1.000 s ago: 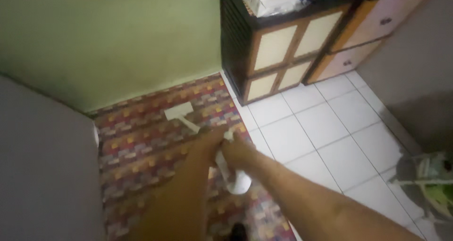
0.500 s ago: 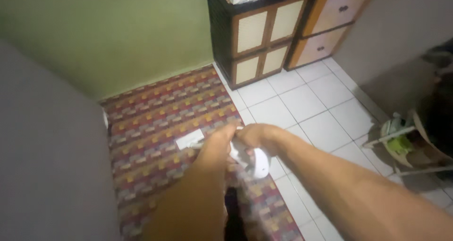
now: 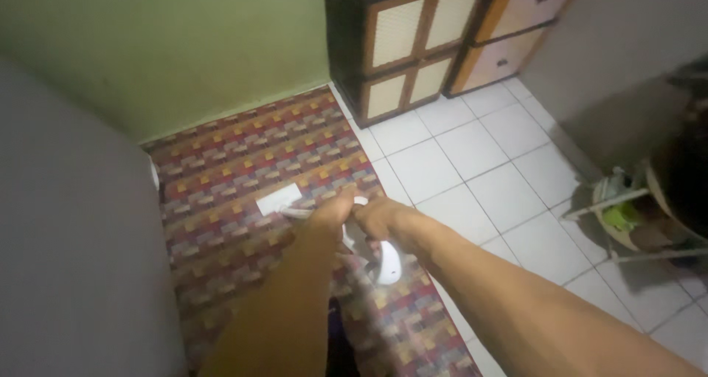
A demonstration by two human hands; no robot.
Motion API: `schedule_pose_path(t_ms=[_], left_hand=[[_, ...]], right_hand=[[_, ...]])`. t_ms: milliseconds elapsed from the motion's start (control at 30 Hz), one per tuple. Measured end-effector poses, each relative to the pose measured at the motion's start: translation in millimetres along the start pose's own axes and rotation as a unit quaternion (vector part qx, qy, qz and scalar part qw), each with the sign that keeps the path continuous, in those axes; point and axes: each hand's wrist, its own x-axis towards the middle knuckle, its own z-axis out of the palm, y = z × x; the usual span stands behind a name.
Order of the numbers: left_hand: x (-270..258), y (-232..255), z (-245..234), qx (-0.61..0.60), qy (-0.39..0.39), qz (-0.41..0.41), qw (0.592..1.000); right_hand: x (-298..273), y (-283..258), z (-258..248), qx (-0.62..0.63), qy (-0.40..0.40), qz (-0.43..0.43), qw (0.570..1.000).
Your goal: The person cleans a rug and a tiled floor using a flat-head sweeper, moving the tool back and forth over the surfaces.
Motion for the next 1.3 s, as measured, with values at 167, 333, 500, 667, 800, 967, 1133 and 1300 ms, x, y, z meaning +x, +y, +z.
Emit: schedule_pose_path(t_ms=[167,333,500,667,800,967,1133,1300], left_hand=[[63.7,36.0,-36.7,0.008,0.006,-0.007,1.000],[141.0,66.8,-82.9,0.017,0.030,-0.005,0.999],[198.1,97.2,-114.3,0.024,0.040,0.003,0.999],[239.5,113.8,-133.2,0.027,0.037,0.012,0.999],[254.4,96.2,-144.2,0.021,0.036,0.009,0.999],[243.0,82.8,-154.7,0.025,0.044,0.013,0.999],[197.2,65.3,-140.8,0.014,0.032,0.007,0.999],[117.4,38.9,-117.2,0.008,0.022,0.003,1.000]], right_hand=[[112.4,5.4,-14.6,-0.156,0.055,-0.103,0.981],[162.5,-38.1,-31.7,-0.246,0.056,-0.065,0.966],[206.5,-60.7,-68.0,-0.080,0.067,-0.069,0.992],[247.5,-87.9,-67.8,-0.158,0.041,-0.051,0.985],[257.3,-99.0,-64.5,-0.201,0.062,-0.078,0.975],[227.4,-114.5,-64.6,0.055,0.035,0.054,0.996],[184.1,-102.0,-46.8,-0.022,0.054,-0.038,0.998],[103.6,-89.5,-23.7,-0.101,0.043,-0.042,0.993]])
